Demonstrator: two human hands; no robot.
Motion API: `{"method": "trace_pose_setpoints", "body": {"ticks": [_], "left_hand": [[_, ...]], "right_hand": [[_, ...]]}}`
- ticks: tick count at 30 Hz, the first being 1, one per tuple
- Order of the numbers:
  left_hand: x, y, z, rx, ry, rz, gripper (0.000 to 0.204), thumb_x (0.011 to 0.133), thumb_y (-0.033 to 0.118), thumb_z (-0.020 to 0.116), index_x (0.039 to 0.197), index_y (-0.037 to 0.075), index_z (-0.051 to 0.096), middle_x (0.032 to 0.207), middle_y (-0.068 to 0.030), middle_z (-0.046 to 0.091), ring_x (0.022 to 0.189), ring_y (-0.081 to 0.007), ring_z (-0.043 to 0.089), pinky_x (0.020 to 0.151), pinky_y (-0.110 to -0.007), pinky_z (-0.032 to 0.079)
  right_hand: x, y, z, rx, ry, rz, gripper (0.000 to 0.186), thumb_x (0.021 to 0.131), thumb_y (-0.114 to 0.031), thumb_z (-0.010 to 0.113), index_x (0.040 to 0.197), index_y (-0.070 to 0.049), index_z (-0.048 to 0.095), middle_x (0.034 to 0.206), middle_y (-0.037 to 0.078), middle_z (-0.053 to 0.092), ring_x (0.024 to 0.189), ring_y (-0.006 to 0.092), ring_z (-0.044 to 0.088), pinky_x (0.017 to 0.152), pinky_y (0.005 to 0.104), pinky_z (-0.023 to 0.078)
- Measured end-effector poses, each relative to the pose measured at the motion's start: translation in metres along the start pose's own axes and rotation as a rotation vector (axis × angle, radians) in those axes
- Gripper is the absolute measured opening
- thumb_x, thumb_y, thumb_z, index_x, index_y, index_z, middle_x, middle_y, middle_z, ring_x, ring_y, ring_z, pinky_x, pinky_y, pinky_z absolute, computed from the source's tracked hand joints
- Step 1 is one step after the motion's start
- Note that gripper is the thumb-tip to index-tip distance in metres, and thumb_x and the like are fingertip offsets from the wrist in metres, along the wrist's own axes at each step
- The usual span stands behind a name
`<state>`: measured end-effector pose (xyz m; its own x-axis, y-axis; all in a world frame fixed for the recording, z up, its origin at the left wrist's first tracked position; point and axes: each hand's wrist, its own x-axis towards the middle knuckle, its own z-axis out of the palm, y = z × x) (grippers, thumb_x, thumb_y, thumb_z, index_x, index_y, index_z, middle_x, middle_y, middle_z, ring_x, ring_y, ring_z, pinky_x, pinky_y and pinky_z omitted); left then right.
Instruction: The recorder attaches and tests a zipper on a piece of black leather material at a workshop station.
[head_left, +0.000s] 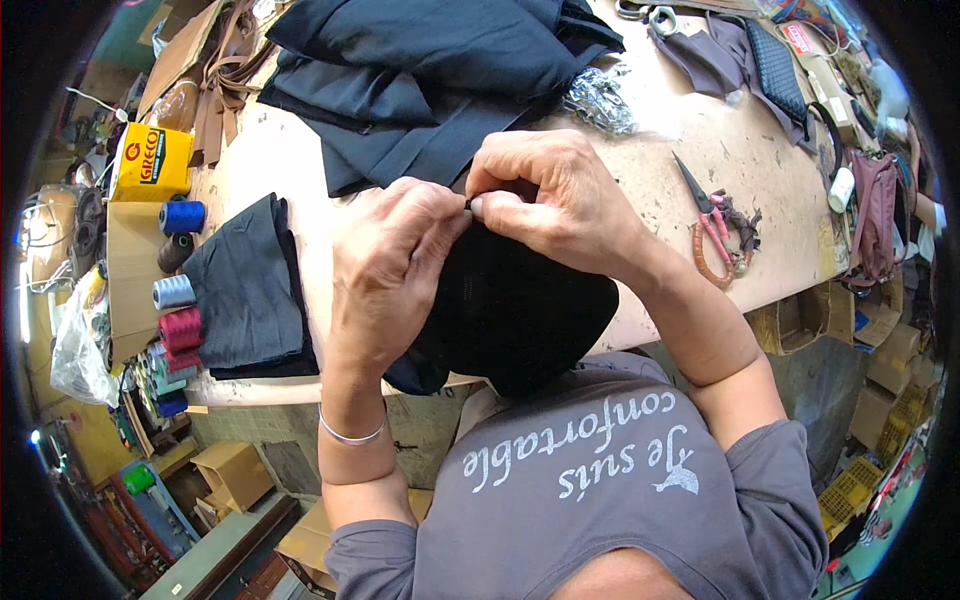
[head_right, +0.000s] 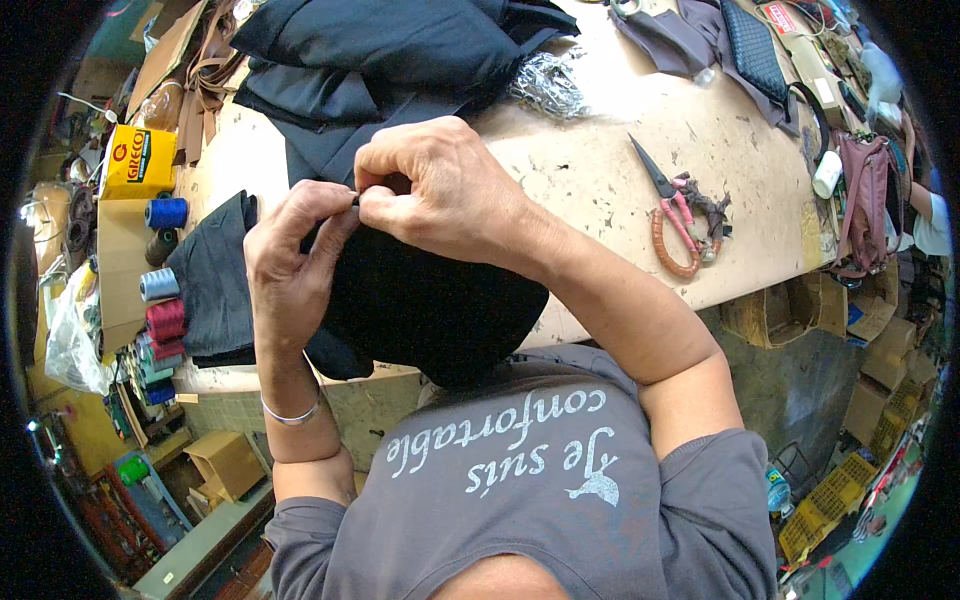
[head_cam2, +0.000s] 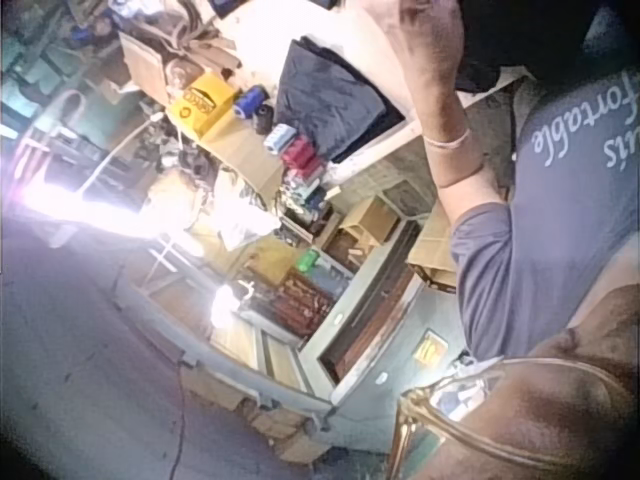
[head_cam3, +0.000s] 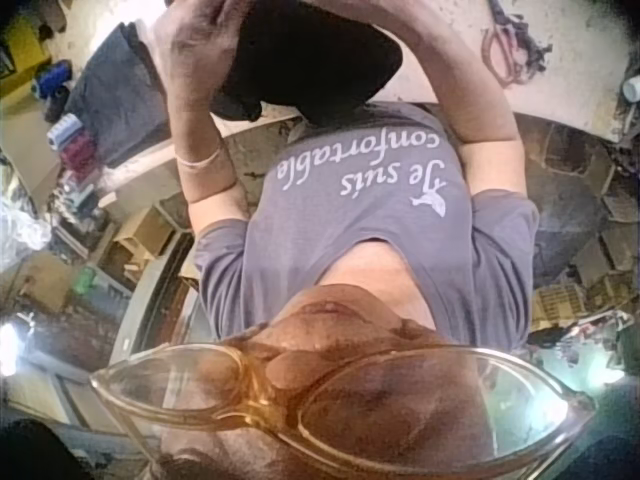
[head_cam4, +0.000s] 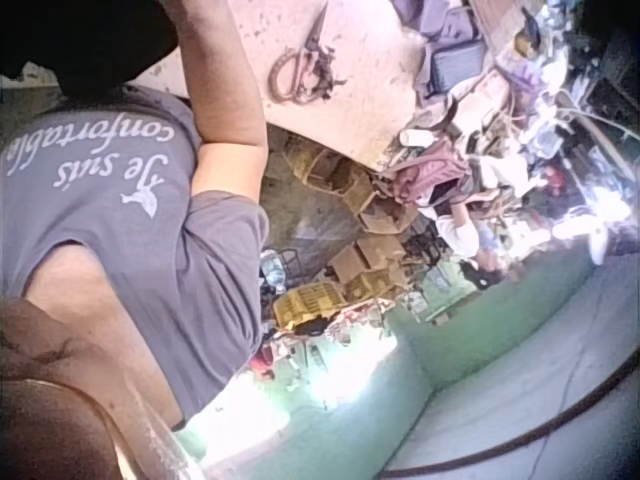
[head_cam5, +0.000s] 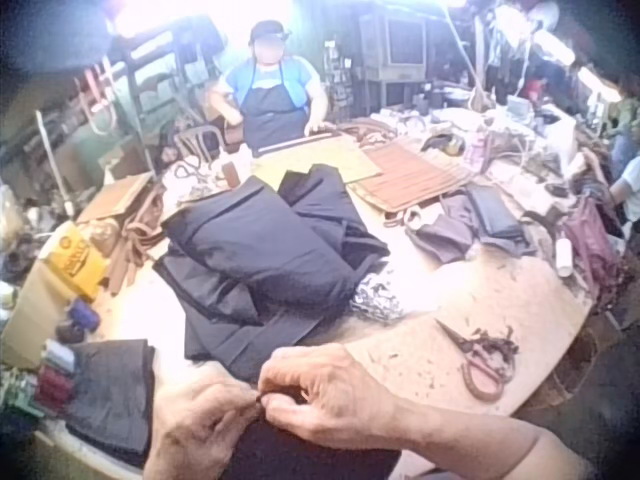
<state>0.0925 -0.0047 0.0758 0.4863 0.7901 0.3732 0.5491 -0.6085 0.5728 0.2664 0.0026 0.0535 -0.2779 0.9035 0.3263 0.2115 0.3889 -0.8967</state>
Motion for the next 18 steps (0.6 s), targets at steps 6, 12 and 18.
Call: {"method": "trace_pose_setpoints", "body": {"ticks": [6, 12, 18], "left_hand": [[-0.009, 0.002, 0.024, 0.048, 0.218, 0.349, 0.014, 0.069, -0.006, 0.064, 0.082, 0.000, 0.061, 0.080, -0.0126, 0.060, 0.071, -0.0244, 0.062, 0.064, -0.030, 0.051], [-0.021, 0.000, 0.021, -0.235, -0.017, -0.038, 0.017, 0.072, -0.009, 0.065, 0.083, 0.001, 0.058, 0.081, -0.0086, 0.064, 0.077, -0.0155, 0.061, 0.072, -0.026, 0.048], [-0.019, 0.001, 0.017, -0.272, 0.009, -0.261, 0.011, 0.077, 0.000, 0.064, 0.087, 0.000, 0.062, 0.079, -0.0089, 0.064, 0.073, -0.0164, 0.062, 0.069, -0.025, 0.047]], "right_hand": [[-0.006, 0.018, -0.001, 0.272, -0.095, 0.332, 0.014, 0.080, -0.011, 0.053, 0.074, 0.000, 0.058, 0.067, -0.002, 0.052, 0.065, 0.0048, 0.046, 0.061, 0.0208, 0.038], [-0.016, 0.025, -0.014, 0.547, 0.049, 0.366, 0.023, 0.086, -0.003, 0.041, 0.098, 0.003, 0.061, 0.089, 0.005, 0.059, 0.069, 0.0070, 0.049, 0.065, 0.0198, 0.043], [-0.024, 0.004, -0.021, 0.844, -0.073, 0.243, 0.022, 0.091, -0.008, 0.050, 0.109, 0.003, 0.048, 0.097, 0.016, 0.061, 0.075, 0.0107, 0.059, 0.071, 0.0256, 0.052]]}}
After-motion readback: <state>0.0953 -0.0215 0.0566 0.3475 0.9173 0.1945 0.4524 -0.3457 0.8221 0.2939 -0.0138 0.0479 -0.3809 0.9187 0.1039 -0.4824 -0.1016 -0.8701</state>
